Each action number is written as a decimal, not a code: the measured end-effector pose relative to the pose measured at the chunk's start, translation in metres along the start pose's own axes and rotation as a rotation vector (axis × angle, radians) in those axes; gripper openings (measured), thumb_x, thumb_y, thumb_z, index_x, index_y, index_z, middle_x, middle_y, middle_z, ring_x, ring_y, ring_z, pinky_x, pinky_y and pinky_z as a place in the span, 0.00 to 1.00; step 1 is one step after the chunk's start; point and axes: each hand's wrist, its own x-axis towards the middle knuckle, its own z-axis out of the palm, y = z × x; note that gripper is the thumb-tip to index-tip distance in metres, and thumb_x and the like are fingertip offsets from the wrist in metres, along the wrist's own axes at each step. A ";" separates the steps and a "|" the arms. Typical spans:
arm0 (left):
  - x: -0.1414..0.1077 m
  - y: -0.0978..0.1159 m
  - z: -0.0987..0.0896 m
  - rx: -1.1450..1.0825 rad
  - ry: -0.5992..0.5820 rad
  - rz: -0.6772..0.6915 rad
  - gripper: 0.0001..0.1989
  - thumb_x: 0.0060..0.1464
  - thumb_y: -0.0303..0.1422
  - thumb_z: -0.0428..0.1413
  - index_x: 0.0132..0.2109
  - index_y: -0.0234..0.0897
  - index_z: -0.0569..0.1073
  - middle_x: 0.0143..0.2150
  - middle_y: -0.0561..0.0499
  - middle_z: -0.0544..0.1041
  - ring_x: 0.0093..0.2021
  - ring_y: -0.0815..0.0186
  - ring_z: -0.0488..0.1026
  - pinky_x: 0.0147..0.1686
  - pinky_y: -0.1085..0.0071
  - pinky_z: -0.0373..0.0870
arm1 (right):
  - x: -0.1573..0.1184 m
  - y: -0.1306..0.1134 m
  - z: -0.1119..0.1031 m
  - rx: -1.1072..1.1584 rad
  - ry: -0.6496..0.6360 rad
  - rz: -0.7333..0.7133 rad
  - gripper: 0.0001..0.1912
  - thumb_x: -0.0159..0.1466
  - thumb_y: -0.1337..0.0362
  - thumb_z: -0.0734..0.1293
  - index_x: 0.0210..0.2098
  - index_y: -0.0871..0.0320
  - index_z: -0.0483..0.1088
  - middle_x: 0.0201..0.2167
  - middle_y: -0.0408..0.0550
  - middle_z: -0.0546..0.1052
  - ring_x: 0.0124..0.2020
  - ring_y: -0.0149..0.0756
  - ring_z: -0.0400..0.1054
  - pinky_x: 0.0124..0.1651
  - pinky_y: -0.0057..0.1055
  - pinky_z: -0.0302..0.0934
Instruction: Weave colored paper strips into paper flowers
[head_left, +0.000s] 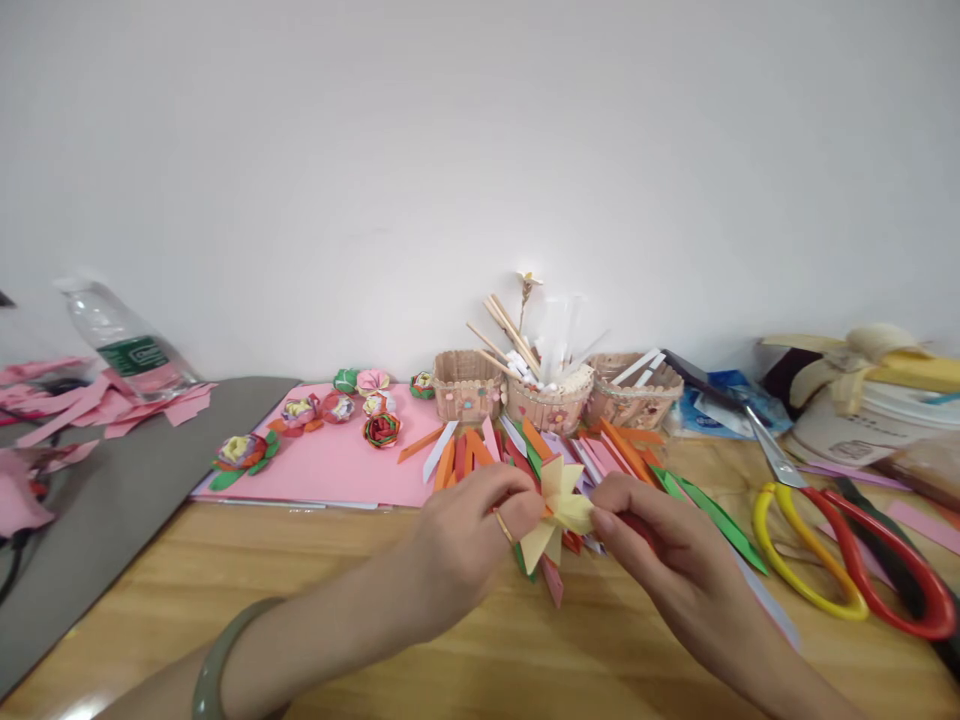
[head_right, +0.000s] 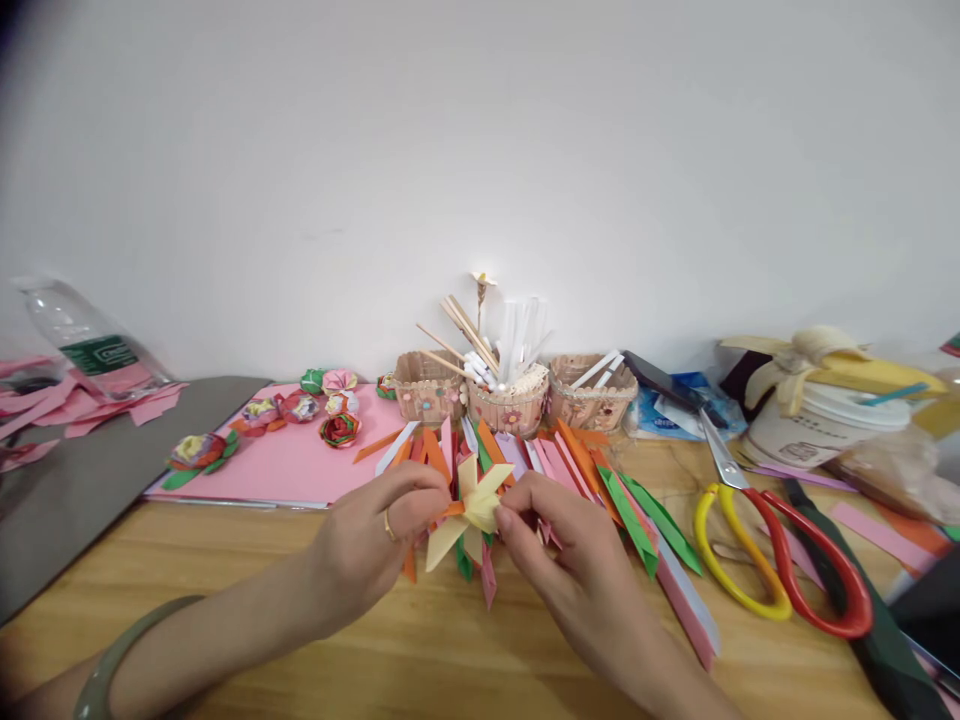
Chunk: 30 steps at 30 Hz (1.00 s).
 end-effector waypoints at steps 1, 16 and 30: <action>0.001 0.000 -0.001 0.017 0.002 0.028 0.10 0.58 0.29 0.44 0.32 0.38 0.67 0.26 0.56 0.71 0.25 0.74 0.68 0.24 0.80 0.64 | 0.000 0.000 0.000 0.007 -0.005 -0.004 0.13 0.64 0.63 0.57 0.24 0.56 0.61 0.20 0.39 0.65 0.21 0.28 0.58 0.23 0.23 0.53; 0.005 -0.009 -0.007 0.169 0.091 0.315 0.08 0.56 0.22 0.43 0.33 0.34 0.65 0.27 0.51 0.67 0.27 0.70 0.62 0.27 0.75 0.62 | 0.000 -0.003 0.006 -0.020 0.088 -0.049 0.13 0.61 0.66 0.60 0.20 0.57 0.64 0.17 0.40 0.68 0.19 0.27 0.61 0.22 0.22 0.56; 0.012 -0.014 -0.014 -0.452 -0.216 0.087 0.06 0.53 0.23 0.50 0.34 0.34 0.71 0.35 0.47 0.75 0.34 0.70 0.72 0.32 0.75 0.69 | 0.005 -0.002 -0.007 0.175 0.202 0.090 0.06 0.60 0.62 0.61 0.34 0.54 0.69 0.28 0.42 0.73 0.29 0.32 0.68 0.28 0.23 0.64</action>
